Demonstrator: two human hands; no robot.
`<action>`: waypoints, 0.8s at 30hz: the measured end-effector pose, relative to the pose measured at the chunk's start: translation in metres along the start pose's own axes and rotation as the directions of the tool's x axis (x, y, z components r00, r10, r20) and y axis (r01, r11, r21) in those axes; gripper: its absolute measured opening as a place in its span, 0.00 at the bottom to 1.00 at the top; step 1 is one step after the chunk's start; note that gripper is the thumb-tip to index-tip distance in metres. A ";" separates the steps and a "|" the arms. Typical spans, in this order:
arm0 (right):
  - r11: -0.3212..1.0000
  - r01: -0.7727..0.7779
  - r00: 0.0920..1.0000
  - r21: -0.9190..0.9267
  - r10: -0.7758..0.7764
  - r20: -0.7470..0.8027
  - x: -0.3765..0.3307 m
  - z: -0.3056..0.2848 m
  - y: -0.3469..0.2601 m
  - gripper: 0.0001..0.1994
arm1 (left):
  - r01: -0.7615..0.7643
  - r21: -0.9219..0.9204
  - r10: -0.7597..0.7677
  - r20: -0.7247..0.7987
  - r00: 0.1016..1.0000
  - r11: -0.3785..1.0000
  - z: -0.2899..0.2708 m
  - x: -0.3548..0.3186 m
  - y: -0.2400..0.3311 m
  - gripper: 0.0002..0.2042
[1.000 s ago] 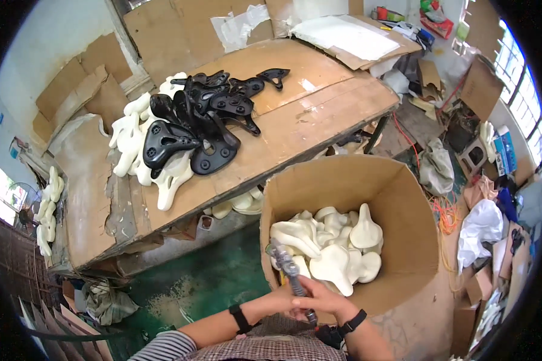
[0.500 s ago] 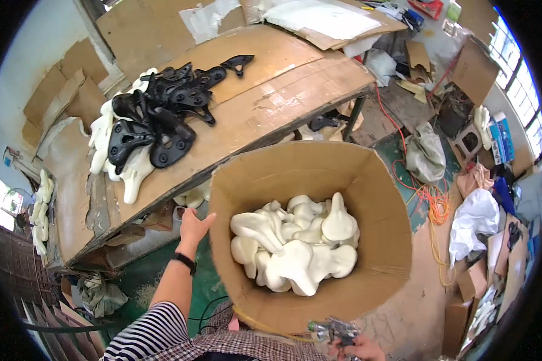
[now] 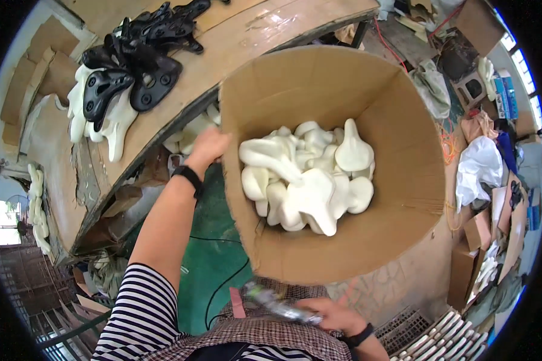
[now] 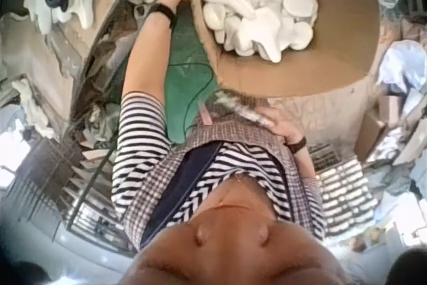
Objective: Organize and sort white foam seat components on a table and then into a large bin.
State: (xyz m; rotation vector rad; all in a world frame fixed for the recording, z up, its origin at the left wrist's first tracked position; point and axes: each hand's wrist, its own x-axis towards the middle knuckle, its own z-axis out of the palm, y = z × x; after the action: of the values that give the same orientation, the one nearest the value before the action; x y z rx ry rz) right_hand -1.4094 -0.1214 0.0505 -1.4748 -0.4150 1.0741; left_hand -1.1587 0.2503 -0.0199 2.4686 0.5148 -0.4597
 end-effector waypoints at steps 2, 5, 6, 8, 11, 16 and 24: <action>0.998 0.020 0.989 -0.063 -0.010 0.151 0.028 0.035 0.001 0.19 | 0.032 0.006 -0.032 -0.001 1.000 0.999 -0.015 -0.001 -0.014 0.20; 0.986 -0.056 0.961 -0.155 0.095 0.259 0.023 0.042 0.027 0.21 | 0.051 0.000 -0.051 0.040 0.998 0.999 -0.034 -0.013 -0.043 0.18; 0.972 -0.131 0.954 -0.193 0.177 0.241 0.012 0.034 0.035 0.21 | 0.056 -0.003 -0.056 0.048 0.997 0.998 -0.049 -0.019 -0.061 0.17; 0.844 -0.284 0.945 -0.454 0.326 0.015 -0.025 0.014 0.034 0.21 | -0.014 0.033 0.016 -0.061 0.998 0.999 -0.050 -0.034 -0.129 0.16; 0.743 -0.650 0.734 -0.160 0.559 -0.385 -0.176 -0.041 0.113 0.14 | 0.119 -0.160 -0.131 -0.067 0.989 0.980 -0.041 -0.084 -0.195 0.17; 0.662 -0.647 0.189 0.379 0.621 -0.761 -0.291 -0.112 0.108 0.07 | 0.321 -0.146 -0.343 -0.171 0.923 0.936 -0.051 -0.229 -0.338 0.16; 0.832 -0.539 0.289 -0.131 0.037 -0.956 -0.044 -0.261 -0.010 0.03 | 0.581 -0.517 -0.773 -0.496 0.396 0.629 0.035 -0.516 -0.465 0.10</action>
State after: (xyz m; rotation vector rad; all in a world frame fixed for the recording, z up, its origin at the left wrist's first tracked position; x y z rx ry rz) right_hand -1.2200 -0.3071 0.0423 -2.3928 0.5595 0.1793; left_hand -1.8244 0.4520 -0.0404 1.9630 1.8419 0.2891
